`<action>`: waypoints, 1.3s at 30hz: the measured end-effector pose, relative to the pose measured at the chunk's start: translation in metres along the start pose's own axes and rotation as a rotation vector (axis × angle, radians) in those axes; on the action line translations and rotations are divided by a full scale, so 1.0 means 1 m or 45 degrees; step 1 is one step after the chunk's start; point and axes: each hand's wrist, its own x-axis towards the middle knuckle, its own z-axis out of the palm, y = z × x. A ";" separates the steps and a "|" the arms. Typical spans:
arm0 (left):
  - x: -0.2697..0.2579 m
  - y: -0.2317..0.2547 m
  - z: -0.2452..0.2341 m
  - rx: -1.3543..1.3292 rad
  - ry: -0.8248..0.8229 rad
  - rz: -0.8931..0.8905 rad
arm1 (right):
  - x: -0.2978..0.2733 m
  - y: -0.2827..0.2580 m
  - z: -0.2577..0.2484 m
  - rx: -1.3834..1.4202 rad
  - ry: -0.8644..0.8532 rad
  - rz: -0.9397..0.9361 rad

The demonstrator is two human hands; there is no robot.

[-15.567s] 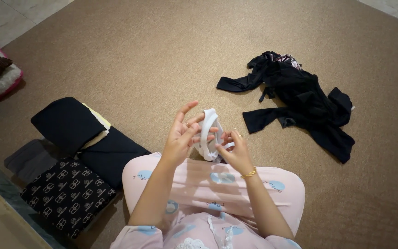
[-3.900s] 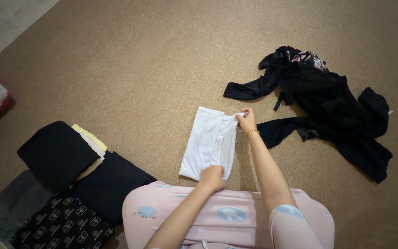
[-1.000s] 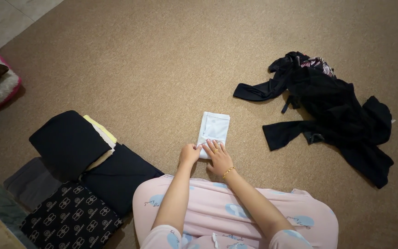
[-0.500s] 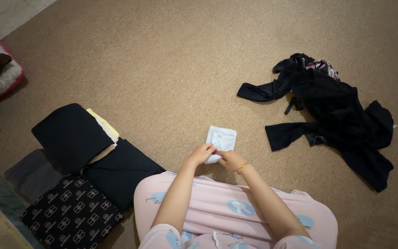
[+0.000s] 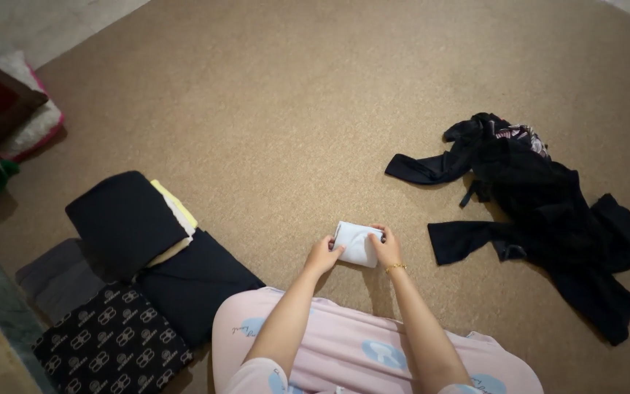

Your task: Folding various items of clothing including a white shirt and black trousers while sitting on the floor.

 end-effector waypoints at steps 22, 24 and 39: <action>-0.023 0.035 -0.003 0.630 0.020 -0.227 | -0.051 0.014 0.027 0.540 -0.125 0.615; -0.033 0.038 -0.009 0.469 -0.132 -0.383 | -0.067 0.022 0.027 0.889 -0.142 0.790; -0.226 0.102 -0.121 -1.454 0.116 0.054 | -0.184 -0.212 -0.027 1.128 -0.682 -0.174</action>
